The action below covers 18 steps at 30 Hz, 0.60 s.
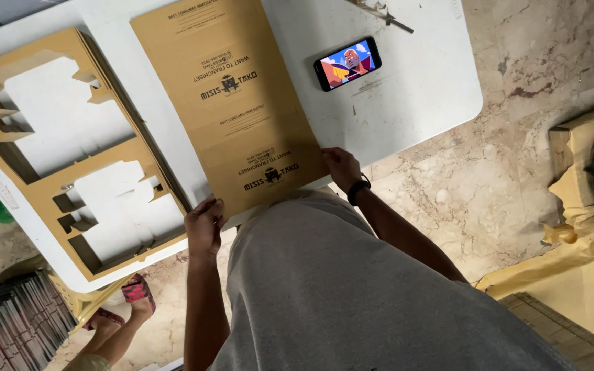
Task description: Manually punching out pre-cut shapes from cardboard sheets and stacking the finished products.
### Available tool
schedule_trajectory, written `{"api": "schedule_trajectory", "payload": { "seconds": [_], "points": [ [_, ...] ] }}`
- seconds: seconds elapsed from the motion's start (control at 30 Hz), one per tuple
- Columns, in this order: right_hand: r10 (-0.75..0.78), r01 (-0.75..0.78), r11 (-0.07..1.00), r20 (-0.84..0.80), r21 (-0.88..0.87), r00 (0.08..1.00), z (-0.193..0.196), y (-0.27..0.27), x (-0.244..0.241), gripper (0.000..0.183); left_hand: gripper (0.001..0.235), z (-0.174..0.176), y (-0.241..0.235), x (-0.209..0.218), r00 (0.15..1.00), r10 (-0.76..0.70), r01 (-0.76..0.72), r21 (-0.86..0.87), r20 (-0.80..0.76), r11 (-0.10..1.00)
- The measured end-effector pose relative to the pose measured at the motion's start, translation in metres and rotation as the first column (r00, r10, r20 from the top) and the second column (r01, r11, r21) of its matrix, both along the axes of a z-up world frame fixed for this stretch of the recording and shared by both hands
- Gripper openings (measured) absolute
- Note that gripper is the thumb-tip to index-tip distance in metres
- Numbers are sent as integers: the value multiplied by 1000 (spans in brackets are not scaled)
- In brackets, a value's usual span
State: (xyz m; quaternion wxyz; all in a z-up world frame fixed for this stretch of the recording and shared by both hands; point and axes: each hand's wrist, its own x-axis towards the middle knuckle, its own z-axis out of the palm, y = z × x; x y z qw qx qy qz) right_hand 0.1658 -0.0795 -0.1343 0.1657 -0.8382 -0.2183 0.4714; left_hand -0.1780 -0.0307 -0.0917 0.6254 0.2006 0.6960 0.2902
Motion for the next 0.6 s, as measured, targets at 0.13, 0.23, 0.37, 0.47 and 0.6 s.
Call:
{"api": "schedule_trajectory", "payload": {
  "seconds": [0.13, 0.23, 0.37, 0.47, 0.6],
  "points": [
    [-226, 234, 968, -88, 95, 970, -2, -1, 2, 32, 28, 47, 15, 4, 978, 158, -156, -30, 132, 987],
    [-412, 520, 852, -541, 57, 733, 27, 9, 2, 44, 39, 13, 9, -6, 995, 79, -80, 18, 69, 997],
    [-122, 140, 989, -270, 46, 955, 16, 20, -2, 41, 46, 13, 8, 4, 961, -229, 221, -68, -153, 973],
    [-2, -6, 999, -164, -52, 986, 14, 21, -10, 51, 60, 55, 19, 28, 909, -370, 345, -152, -192, 926],
    [77, -89, 992, -130, -90, 989, 27, 19, -12, 61, 66, 73, 24, 36, 802, -520, 470, -224, -294, 853]
  ]
}}
